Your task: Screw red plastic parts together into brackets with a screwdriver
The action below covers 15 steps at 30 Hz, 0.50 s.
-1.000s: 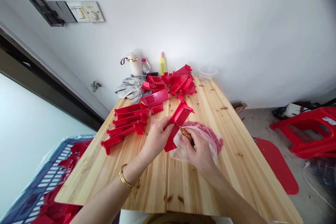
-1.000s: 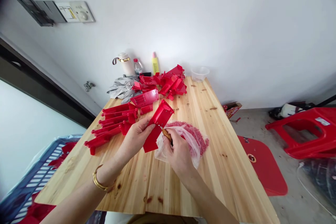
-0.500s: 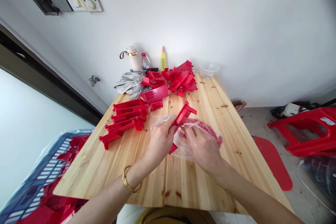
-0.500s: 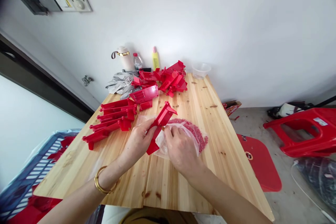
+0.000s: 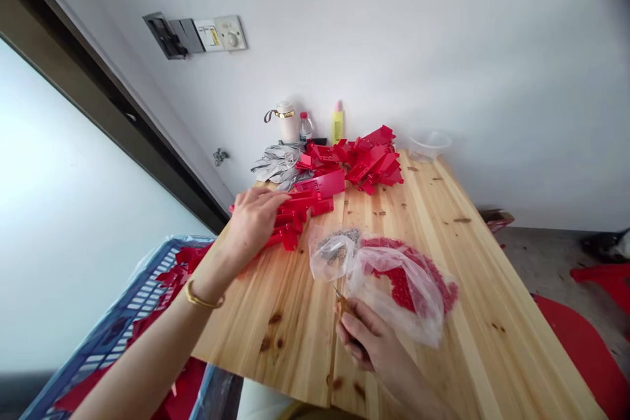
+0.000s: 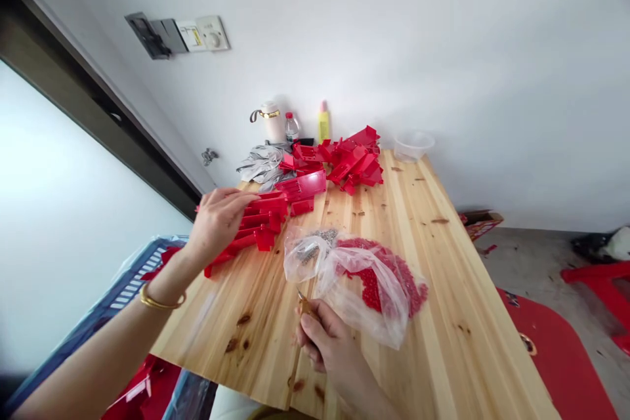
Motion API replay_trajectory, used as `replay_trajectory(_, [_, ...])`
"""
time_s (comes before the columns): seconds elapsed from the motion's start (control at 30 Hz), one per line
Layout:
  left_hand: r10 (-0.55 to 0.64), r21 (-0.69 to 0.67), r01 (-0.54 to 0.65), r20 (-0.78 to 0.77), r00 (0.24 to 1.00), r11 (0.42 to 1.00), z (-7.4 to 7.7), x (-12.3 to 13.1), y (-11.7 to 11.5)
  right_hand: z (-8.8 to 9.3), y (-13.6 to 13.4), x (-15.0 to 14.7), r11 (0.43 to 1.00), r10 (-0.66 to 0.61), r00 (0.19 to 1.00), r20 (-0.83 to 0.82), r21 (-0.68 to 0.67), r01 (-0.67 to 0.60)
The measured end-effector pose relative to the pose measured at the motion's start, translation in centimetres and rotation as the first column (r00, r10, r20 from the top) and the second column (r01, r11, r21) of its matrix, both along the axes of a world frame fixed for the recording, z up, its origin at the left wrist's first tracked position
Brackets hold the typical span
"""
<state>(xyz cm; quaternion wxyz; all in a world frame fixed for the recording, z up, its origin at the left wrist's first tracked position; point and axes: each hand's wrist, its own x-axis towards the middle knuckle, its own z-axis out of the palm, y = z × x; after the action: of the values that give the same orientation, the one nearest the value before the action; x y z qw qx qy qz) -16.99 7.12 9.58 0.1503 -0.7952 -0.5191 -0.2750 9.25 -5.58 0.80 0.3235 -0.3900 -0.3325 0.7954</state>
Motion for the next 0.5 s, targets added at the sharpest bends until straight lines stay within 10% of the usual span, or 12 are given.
replay_trajectory(0.3, [-0.002,-0.178,-0.023,-0.141,0.99,0.984,-6.1,-7.6,1.7,-0.1,-0.8,2.7,0.983,-0.081,0.987,0.136,0.175,0.056])
replay_trajectory(0.5, [-0.023,-0.033,0.023,0.013,1.0,0.999,-5.0,-3.8,-0.9,-1.1,-2.0,5.4,0.958,-0.182,0.961,0.21,0.257,0.126])
